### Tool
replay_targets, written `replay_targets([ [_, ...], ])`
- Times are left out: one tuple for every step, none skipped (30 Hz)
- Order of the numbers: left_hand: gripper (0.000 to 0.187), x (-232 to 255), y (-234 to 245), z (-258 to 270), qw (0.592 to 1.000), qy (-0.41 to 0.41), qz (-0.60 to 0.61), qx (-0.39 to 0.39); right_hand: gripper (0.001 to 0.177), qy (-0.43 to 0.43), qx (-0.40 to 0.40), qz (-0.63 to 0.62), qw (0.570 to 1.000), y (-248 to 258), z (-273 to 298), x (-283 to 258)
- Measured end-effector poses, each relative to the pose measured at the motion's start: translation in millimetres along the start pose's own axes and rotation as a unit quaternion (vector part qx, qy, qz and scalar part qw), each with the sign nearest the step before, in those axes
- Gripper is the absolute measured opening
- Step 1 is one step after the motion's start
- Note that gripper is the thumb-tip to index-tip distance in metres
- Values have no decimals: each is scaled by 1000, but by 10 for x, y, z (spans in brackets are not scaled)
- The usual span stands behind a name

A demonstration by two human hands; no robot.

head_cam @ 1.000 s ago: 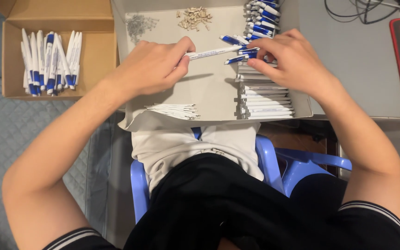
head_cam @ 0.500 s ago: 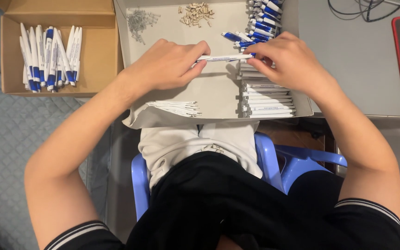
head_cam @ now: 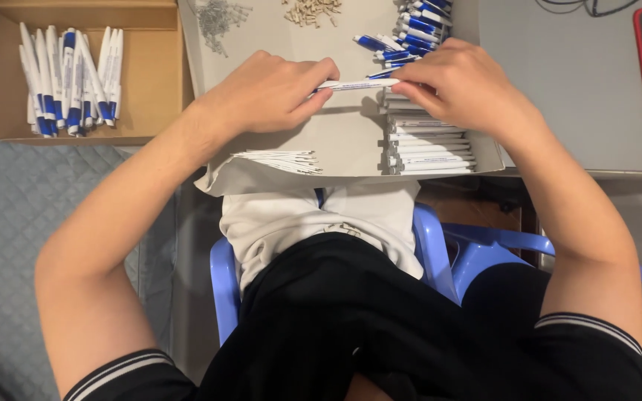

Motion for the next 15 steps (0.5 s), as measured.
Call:
replay_targets([
  [31, -4, 18, 5, 1000, 2, 1, -1, 25, 1, -1, -2, 1000, 16, -18, -17],
  [30, -2, 34, 7, 1000, -2, -2, 0, 27, 0, -3, 3, 1000, 27, -36, -27],
  [29, 15, 28, -1, 1000, -7, -2, -1, 29, -3, -7, 7, 1000, 36, -25, -39],
  [29, 8, -2, 2, 1000, -7, 3, -3, 29, -4, -12, 4, 1000, 18, 4, -29],
  [29, -2, 17, 19, 1000, -16, -8, 20, 33, -13, -12, 16, 1000, -5, 4, -5],
  [30, -12, 36, 37, 999, -25, -19, 43, 38, -22, -13, 28, 999, -28, 3, 21],
  [30, -47, 27, 35, 999, -23, -15, 39, 38, -22, -16, 23, 999, -19, -18, 25],
  [30, -43, 39, 35, 997, -45, -38, 56, 41, -19, -13, 9, 1000, -4, -36, 27],
  [32, -17, 26, 30, 993, -71, -58, 72, 44, -20, -13, -5, 1000, 11, -19, 22],
  [32, -38, -21, 42, 994, -71, -52, 68, 44, -23, -18, -9, 1000, -1, 12, 17],
  [29, -55, -2, 61, 989, -85, -67, 100, 43, -48, -26, -33, 998, -15, 16, 56],
  [27, -67, 18, 87, 983, -98, -82, 131, 42, -72, -35, -57, 995, -28, 23, 90],
  [27, -82, 33, 80, 983, -98, -83, 130, 42, -72, -34, -57, 995, -23, 13, 87],
  [25, -90, 46, 77, 985, -101, -64, 128, 38, -120, -61, -71, 988, -61, 23, 143],
  [22, -76, 23, 92, 986, -103, -40, 123, 35, -169, -93, -88, 977, -120, 74, 171],
])
Point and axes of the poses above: each hand's wrist, its own z-axis away from the middle knuckle, its own y-axis out of the back of the hand, x = y × z, the point moved 7 cm from there along -z, towards the middle knuckle, and after that the axes turned 2 degrees about z, right-handed, at the moved point
